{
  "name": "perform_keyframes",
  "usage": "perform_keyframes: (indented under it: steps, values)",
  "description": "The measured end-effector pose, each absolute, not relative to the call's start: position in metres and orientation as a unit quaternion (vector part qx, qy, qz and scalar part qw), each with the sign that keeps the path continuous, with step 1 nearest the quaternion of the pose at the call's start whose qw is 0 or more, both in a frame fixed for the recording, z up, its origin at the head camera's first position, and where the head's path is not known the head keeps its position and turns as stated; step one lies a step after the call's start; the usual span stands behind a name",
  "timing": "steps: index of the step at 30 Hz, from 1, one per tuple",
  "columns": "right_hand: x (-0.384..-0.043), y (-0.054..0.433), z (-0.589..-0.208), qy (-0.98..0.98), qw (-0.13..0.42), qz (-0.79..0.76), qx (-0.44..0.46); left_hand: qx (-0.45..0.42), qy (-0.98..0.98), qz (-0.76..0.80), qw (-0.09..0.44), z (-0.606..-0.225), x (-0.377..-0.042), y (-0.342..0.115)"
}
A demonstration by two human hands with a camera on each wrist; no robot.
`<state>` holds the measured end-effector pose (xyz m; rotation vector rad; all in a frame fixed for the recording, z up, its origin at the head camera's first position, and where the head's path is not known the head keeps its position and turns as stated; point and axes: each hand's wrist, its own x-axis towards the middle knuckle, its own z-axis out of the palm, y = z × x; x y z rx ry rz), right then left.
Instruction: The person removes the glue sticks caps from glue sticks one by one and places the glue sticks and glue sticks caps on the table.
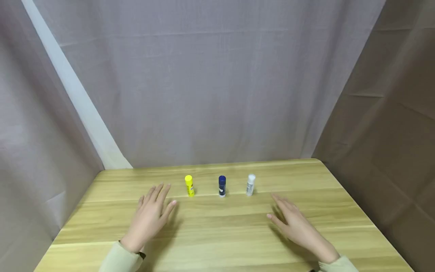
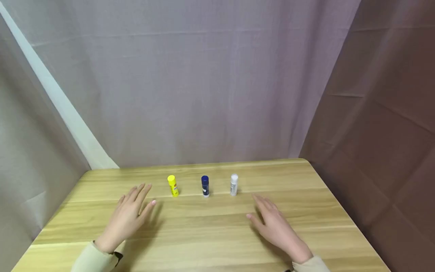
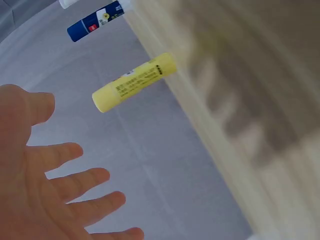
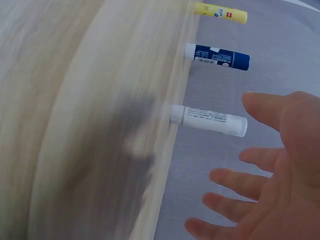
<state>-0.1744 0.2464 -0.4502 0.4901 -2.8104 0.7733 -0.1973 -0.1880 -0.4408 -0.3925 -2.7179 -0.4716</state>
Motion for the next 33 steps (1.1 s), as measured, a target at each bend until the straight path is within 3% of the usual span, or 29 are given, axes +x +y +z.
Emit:
perform_keyframes:
  steps: [7, 15, 20, 27, 33]
  values:
    - [-0.173, 0.242, -0.454, -0.946, 0.081, 0.265, 0.166, -0.181, -0.945, -0.195, 0.189, -0.433, -0.237, -0.174]
    - [-0.174, 0.236, -0.457, -0.947, 0.054, 0.268, 0.171, -0.195, -0.947, -0.216, 0.133, -0.437, -0.269, -0.160]
    - [-0.174, 0.231, -0.462, -0.943, 0.038, 0.272, 0.186, -0.188, -0.947, -0.239, 0.105, -0.439, -0.271, -0.155]
    - [-0.175, 0.224, -0.465, -0.934, 0.028, 0.276, 0.224, -0.213, -0.940, -0.245, 0.105, -0.441, -0.266, -0.149]
    - [-0.177, 0.213, -0.467, -0.928, 0.008, 0.281, 0.244, -0.244, -0.931, -0.263, 0.064, -0.442, -0.251, -0.142]
